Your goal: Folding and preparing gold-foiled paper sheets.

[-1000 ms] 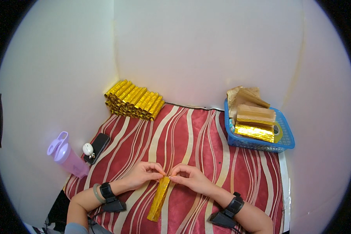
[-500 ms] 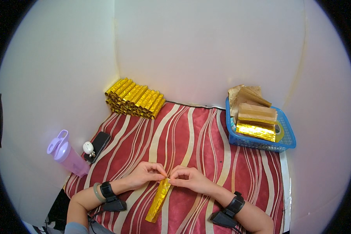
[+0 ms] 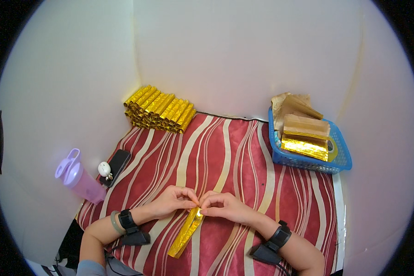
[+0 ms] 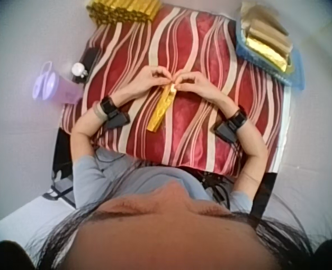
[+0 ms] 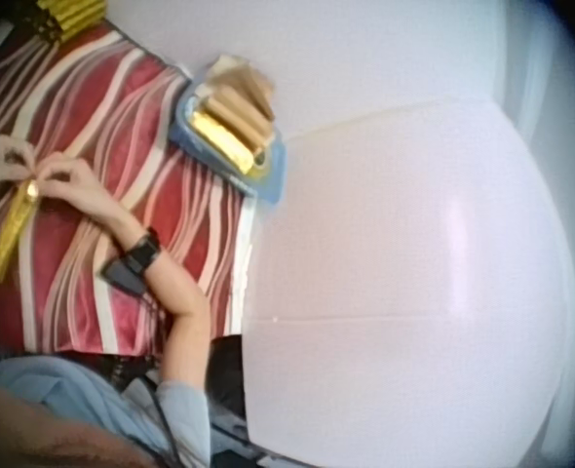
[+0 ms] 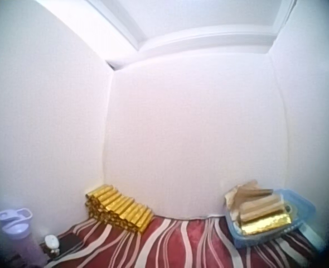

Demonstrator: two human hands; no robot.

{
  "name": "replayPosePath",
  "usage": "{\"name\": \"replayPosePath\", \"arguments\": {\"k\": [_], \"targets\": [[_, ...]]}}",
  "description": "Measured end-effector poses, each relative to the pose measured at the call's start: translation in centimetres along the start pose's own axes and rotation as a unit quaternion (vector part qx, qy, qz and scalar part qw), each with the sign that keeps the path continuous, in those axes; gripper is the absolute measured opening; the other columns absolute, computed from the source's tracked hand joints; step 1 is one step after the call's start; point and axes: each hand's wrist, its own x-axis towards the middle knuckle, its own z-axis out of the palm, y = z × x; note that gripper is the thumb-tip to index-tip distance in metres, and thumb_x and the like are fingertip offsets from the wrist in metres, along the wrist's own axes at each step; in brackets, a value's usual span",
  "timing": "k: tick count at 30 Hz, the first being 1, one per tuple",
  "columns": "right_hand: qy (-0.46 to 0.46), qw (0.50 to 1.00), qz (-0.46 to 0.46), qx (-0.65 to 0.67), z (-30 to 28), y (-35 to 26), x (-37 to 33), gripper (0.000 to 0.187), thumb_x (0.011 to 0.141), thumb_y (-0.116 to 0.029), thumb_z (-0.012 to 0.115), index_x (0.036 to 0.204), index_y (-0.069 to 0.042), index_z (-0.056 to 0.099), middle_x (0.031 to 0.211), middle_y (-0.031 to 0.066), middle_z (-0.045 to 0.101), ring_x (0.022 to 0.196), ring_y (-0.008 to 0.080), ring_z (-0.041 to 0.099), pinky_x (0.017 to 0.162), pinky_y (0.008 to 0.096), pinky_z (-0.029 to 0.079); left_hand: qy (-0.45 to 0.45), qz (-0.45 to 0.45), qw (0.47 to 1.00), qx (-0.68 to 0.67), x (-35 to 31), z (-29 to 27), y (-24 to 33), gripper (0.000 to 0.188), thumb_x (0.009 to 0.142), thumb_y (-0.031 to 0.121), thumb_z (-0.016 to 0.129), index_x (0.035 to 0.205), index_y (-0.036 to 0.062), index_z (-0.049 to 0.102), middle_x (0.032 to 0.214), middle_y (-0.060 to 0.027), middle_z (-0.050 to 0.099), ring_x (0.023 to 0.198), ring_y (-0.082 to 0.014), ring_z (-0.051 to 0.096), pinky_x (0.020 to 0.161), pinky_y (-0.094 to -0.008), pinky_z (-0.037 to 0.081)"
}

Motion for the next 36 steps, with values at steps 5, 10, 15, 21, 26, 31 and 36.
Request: {"name": "replayPosePath", "arguments": {"k": [5,10,15,21,26,31,36], "targets": [[-0.001,1.0,0.008,-0.027,-0.01,0.09,-0.13,0.011,0.09,-0.013,0.066,0.092,-0.002,0.067,0.108,0.004,0.058,0.104,0.0131,0.053,0.094,0.0282,0.038,-0.001,-0.01,1.0,0.003,0.06,0.31,0.11,0.012,0.091,0.004,0.061,0.101,-0.0012,0.063,0.093,-0.0041,0.063,0.079,-0.0071,0.057,0.072,-0.0213,0.046],[0.004,1.0,-0.001,-0.017,0.14,0.12,0.06,0.012,0.09,-0.012,0.065,0.095,-0.001,0.068,0.102,0.0038,0.06,0.099,0.0126,0.054,0.091,0.0275,0.041,-0.014,0.0,1.0,-0.007,-0.01,0.05,0.13,0.012,0.092,0.005,0.061,0.101,-0.0014,0.063,0.094,-0.0049,0.064,0.081,-0.0077,0.058,0.073,-0.0216,0.047],[0.007,1.0,-0.009,-0.021,0.04,0.26,-0.08,0.013,0.09,-0.012,0.065,0.095,0.0,0.068,0.102,0.0041,0.06,0.098,0.0126,0.055,0.09,0.0275,0.042,-0.008,-0.008,1.0,-0.006,0.03,0.04,0.1,0.012,0.092,0.006,0.061,0.102,-0.0015,0.062,0.095,-0.0056,0.064,0.083,-0.0088,0.06,0.075,-0.0223,0.048],[0.003,1.0,-0.005,-0.01,0.2,-0.03,0.01,0.013,0.09,-0.011,0.065,0.095,0.0,0.068,0.101,0.0041,0.061,0.098,0.0125,0.055,0.09,0.0274,0.042,-0.015,-0.011,1.0,-0.018,-0.06,-0.17,-0.02,0.013,0.091,0.006,0.061,0.103,-0.0012,0.062,0.097,-0.0059,0.064,0.084,-0.0097,0.06,0.076,-0.0232,0.049],[0.005,1.0,0.018,-0.002,0.1,-0.17,-0.12,0.01,0.089,-0.01,0.066,0.092,-0.001,0.068,0.103,0.0036,0.059,0.099,0.0125,0.054,0.091,0.0275,0.04,-0.001,-0.012,1.0,-0.022,0.07,0.35,0.31,0.009,0.089,0.004,0.064,0.097,-0.0007,0.065,0.09,-0.004,0.063,0.08,-0.0085,0.059,0.073,-0.0214,0.047],[0.002,1.0,0.026,-0.013,-0.13,0.37,-0.14,0.008,0.088,-0.01,0.066,0.089,-0.002,0.068,0.105,0.0033,0.058,0.1,0.0129,0.054,0.093,0.0277,0.04,-0.023,-0.009,1.0,0.001,0.23,0.1,0.08,0.013,0.091,0.007,0.062,0.101,-0.0018,0.062,0.094,-0.0056,0.064,0.084,-0.0097,0.061,0.076,-0.0229,0.049],[-0.002,1.0,0.008,-0.019,0.05,0.36,-0.04,0.011,0.088,-0.01,0.066,0.092,-0.001,0.069,0.1,0.0035,0.059,0.096,0.012,0.055,0.089,0.0268,0.041,-0.019,-0.012,1.0,0.009,0.14,0.05,-0.06,0.012,0.091,0.007,0.062,0.1,-0.0021,0.062,0.094,-0.006,0.064,0.084,-0.0096,0.061,0.076,-0.0231,0.049]]}}
